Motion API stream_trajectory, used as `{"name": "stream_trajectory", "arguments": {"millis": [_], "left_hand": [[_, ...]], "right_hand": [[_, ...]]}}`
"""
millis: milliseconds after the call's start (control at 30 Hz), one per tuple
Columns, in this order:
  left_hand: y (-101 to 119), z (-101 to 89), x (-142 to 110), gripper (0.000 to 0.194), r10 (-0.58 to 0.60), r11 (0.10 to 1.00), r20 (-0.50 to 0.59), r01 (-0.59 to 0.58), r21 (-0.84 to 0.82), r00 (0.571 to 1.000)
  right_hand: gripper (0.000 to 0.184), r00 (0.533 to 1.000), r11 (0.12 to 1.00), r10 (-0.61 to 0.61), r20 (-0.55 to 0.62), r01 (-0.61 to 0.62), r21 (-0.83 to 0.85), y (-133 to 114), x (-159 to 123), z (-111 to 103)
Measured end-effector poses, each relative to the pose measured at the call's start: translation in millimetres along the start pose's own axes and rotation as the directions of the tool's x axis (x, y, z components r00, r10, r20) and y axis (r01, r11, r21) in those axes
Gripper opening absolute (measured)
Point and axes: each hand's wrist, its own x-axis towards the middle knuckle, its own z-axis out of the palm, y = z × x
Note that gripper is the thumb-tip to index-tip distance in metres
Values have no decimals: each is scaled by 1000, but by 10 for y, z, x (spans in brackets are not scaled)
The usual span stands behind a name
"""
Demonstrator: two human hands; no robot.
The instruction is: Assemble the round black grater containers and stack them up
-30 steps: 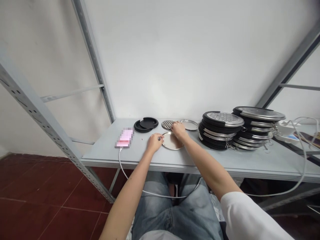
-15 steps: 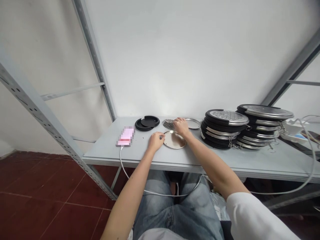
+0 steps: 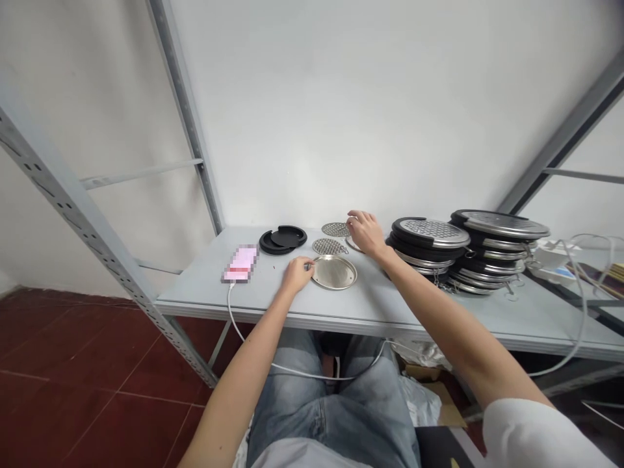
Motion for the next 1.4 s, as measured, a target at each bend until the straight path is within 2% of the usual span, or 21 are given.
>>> {"name": "stream_trajectory", "arguments": {"millis": [133,333,433,500,667,1100,1233,1400], "left_hand": [[9,-1,-5,15,-27,1000,-24,27,2,999],[23,-3,7,17,-46,999,-48,46,-9,998],[12,4,13,20,-49,999,-51,48,-23,998],[-3,14,15,20,-57,998,-56,55,-31,997],[-18,16,14,17,-52,998,-38,51,-24,998],[-19,-14,12,21,-12,1000,4,12,-5,1000],[-21,-12,8,19,7,1000,8,-7,-13,1000],[-9,-19,-3,17,12,1000,1,-12,-11,1000]], "right_hand": [[21,995,999,37,-95,-35,23,-29,-165,-217],[18,978,983,-150,-145,163,84,-245,-528,-382],[17,968,968,-194,-158,216,132,-332,-710,-392],[17,973,966,-174,-154,199,168,-364,-829,-366],[18,987,969,-37,-158,73,234,-409,-1060,-267],[20,999,967,-49,-1,48,251,-470,-1108,-248],[25,993,967,-93,77,71,246,-501,-1106,-265],[27,992,965,-99,84,75,251,-506,-1106,-278]]}}
